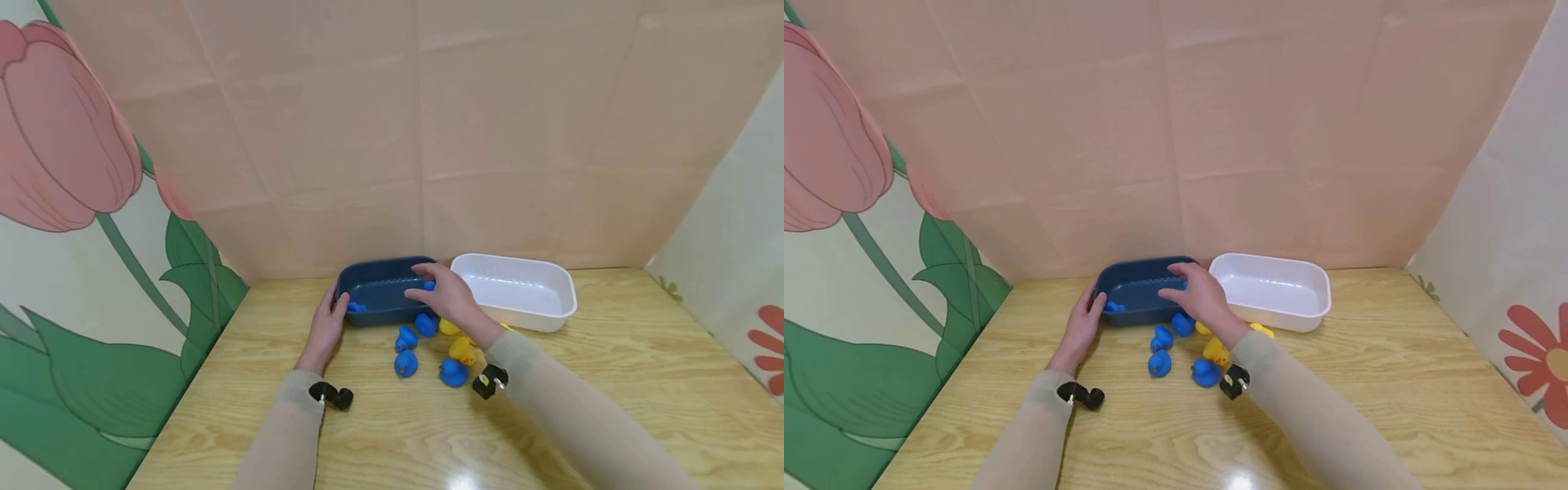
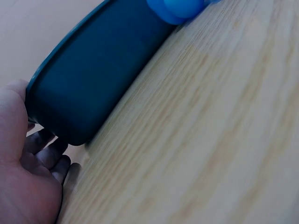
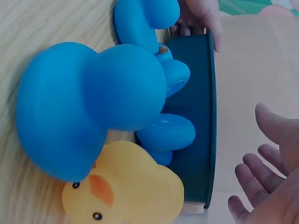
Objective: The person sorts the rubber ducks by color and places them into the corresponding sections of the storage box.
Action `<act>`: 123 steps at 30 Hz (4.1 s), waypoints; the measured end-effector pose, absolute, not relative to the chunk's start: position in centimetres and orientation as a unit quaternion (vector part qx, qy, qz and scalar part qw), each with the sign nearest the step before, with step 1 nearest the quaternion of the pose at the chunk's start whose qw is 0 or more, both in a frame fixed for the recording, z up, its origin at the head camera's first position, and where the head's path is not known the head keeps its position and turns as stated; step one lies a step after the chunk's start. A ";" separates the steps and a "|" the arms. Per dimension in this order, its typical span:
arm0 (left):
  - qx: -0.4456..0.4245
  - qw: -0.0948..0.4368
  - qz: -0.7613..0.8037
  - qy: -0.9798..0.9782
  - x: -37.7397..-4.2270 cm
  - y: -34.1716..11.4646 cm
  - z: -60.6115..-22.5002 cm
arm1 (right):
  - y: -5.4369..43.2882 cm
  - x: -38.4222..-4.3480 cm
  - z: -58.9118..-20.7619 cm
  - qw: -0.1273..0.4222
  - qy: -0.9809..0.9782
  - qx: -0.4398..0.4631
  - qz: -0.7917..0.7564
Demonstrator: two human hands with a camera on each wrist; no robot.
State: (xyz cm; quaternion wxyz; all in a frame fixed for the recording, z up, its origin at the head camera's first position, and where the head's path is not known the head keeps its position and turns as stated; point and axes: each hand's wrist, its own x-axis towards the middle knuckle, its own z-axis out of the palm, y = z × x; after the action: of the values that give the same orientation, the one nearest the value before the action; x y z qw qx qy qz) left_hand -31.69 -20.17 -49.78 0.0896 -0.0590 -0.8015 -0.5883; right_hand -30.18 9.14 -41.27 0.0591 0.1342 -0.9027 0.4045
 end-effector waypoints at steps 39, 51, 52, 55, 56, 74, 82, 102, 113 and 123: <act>-0.063 0.086 -0.597 -0.795 -31.7 -19.8 -49.5 | 12.7 -24.1 -43.8 0.063 -0.900 0.200 0.382; -0.062 0.081 -0.600 -0.793 -31.6 -19.8 -49.4 | 13.3 -24.2 -44.8 0.066 -0.901 0.226 0.364; -0.063 0.081 -0.600 -0.793 -31.7 -19.8 -49.4 | 13.3 -24.2 -44.9 0.063 -0.901 0.225 0.366; -0.063 0.081 -0.602 -0.792 -31.7 -19.8 -49.5 | 13.3 -24.3 -45.1 0.053 -0.900 0.223 0.371; -0.062 0.080 -0.603 -0.791 -31.8 -19.8 -49.5 | 13.3 -24.3 -45.1 0.049 -0.899 0.222 0.373; -0.062 0.086 -0.596 -0.796 -32.0 -19.9 -49.6 | 13.1 -25.1 -45.7 0.027 -0.900 0.245 0.359; -0.066 0.081 -0.597 -0.796 -31.8 -19.8 -49.5 | 12.9 -25.6 -46.0 0.040 -0.900 0.258 0.349; -0.055 0.078 -0.591 -0.801 -31.6 -19.6 -49.4 | 13.0 -26.2 -46.4 0.040 -0.901 0.287 0.322; -0.058 0.078 -0.595 -0.798 -31.6 -19.7 -49.1 | 12.9 -26.5 -46.1 0.036 -0.911 0.294 0.287; -0.068 0.082 -0.596 -0.796 -31.8 -19.8 -49.2 | 12.8 -26.6 -46.0 0.041 -0.911 0.303 0.277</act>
State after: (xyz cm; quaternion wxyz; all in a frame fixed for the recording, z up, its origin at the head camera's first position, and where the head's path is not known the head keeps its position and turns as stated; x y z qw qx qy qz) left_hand -31.75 -19.75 -49.17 0.0822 -0.0684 -0.7956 -0.5963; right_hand -26.59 12.83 -46.03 0.0409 0.3035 -0.9107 0.2772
